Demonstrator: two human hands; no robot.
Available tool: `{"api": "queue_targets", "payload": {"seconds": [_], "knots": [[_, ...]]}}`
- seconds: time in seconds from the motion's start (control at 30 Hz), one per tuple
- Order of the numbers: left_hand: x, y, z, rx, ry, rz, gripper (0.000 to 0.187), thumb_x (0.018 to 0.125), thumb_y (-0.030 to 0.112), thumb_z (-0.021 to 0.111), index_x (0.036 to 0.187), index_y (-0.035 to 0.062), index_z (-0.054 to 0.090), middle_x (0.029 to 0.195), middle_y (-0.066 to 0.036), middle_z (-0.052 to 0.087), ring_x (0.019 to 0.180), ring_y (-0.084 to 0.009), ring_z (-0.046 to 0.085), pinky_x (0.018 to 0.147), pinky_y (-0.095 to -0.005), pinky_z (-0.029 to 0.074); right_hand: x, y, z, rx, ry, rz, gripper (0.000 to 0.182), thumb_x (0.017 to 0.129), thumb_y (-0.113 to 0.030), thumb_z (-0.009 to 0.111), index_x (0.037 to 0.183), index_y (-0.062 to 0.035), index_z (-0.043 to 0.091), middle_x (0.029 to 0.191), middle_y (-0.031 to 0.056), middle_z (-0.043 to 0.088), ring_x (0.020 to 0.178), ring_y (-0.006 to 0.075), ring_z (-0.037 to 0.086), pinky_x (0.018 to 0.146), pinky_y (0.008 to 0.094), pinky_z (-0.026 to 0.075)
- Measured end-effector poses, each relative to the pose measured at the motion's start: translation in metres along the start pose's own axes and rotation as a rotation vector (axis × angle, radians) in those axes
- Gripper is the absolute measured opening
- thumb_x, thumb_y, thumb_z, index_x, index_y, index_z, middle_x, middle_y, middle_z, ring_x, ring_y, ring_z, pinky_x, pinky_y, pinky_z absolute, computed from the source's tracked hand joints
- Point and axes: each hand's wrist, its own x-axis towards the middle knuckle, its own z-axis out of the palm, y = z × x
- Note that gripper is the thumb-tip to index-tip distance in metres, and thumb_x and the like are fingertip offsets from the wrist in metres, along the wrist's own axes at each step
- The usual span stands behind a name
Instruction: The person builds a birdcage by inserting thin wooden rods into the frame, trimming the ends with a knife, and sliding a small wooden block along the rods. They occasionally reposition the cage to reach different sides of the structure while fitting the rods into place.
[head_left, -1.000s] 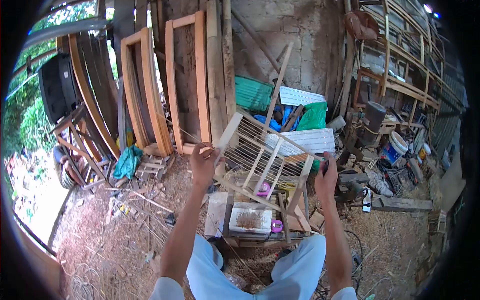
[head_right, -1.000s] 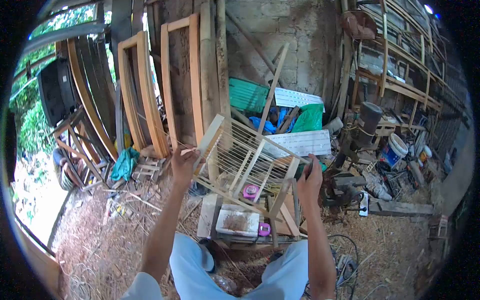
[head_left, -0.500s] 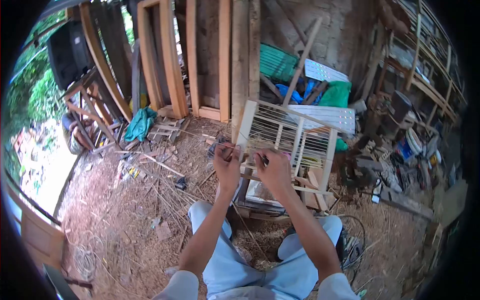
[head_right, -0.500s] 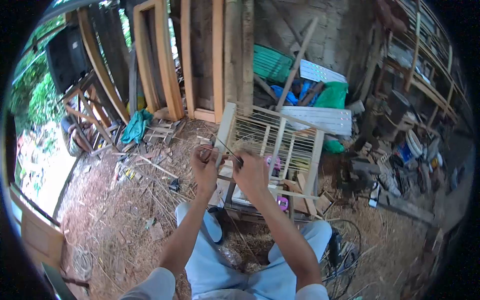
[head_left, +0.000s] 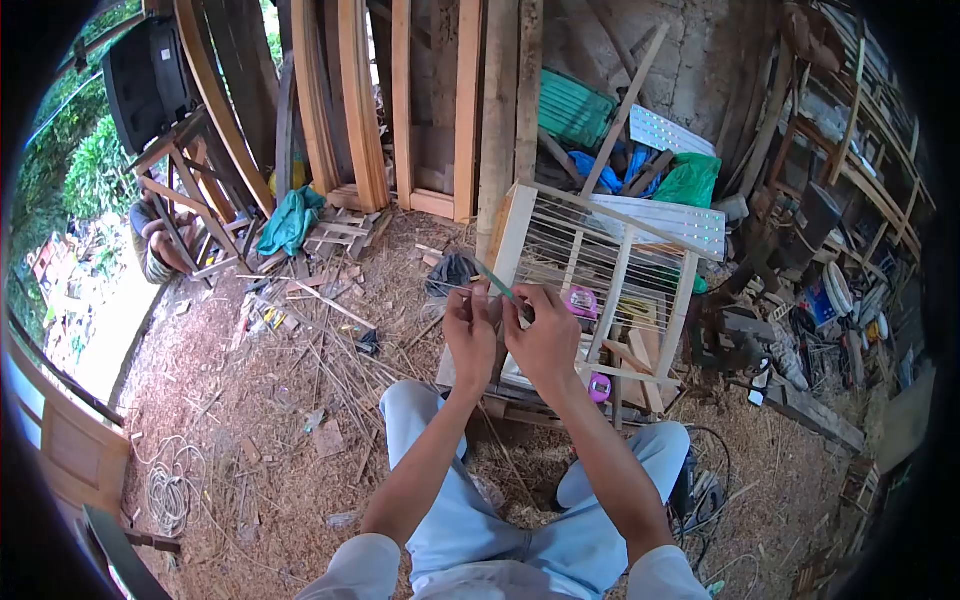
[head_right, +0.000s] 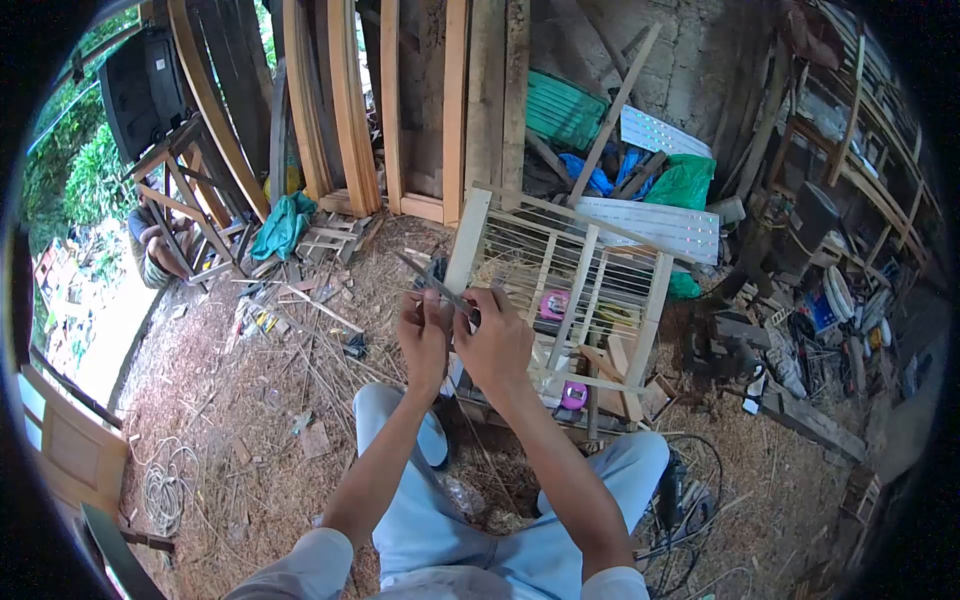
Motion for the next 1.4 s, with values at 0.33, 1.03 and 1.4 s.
{"api": "queue_targets", "payload": {"seconds": [0.33,1.03,1.4], "knots": [[-0.013,0.026,0.043,0.108,-0.083,0.136,0.015,0.098,0.016,0.055,0.094,0.0011,0.055,0.074,-0.001,0.056,0.067,-0.0039,0.047,0.057,-0.0220,0.040,0.003,0.012,-0.039,0.072,0.115,-0.034,0.021,0.075,-0.010,0.070,0.093,-0.0088,0.059,0.082,0.0072,0.060,0.067,0.0274,0.065,0.055,0.0397,0.050],[-0.026,0.035,0.073,0.289,-0.317,0.379,0.013,0.096,0.008,0.054,0.097,-0.0026,0.061,0.092,-0.008,0.067,0.080,-0.0113,0.060,0.073,-0.0274,0.047,0.009,0.015,-0.074,0.067,0.276,0.168,0.021,0.075,-0.014,0.072,0.089,-0.0041,0.061,0.084,0.0113,0.064,0.074,0.0303,0.065,0.065,0.0408,0.050],[-0.009,0.030,0.066,0.298,-0.366,0.396,0.011,0.096,0.007,0.053,0.094,-0.0034,0.057,0.094,-0.009,0.066,0.079,-0.0110,0.059,0.072,-0.0256,0.047,0.019,0.018,-0.078,0.149,0.169,0.044,0.009,0.083,-0.006,0.065,0.090,-0.0006,0.063,0.086,0.0139,0.064,0.080,0.0354,0.062,0.071,0.0435,0.048]]}}
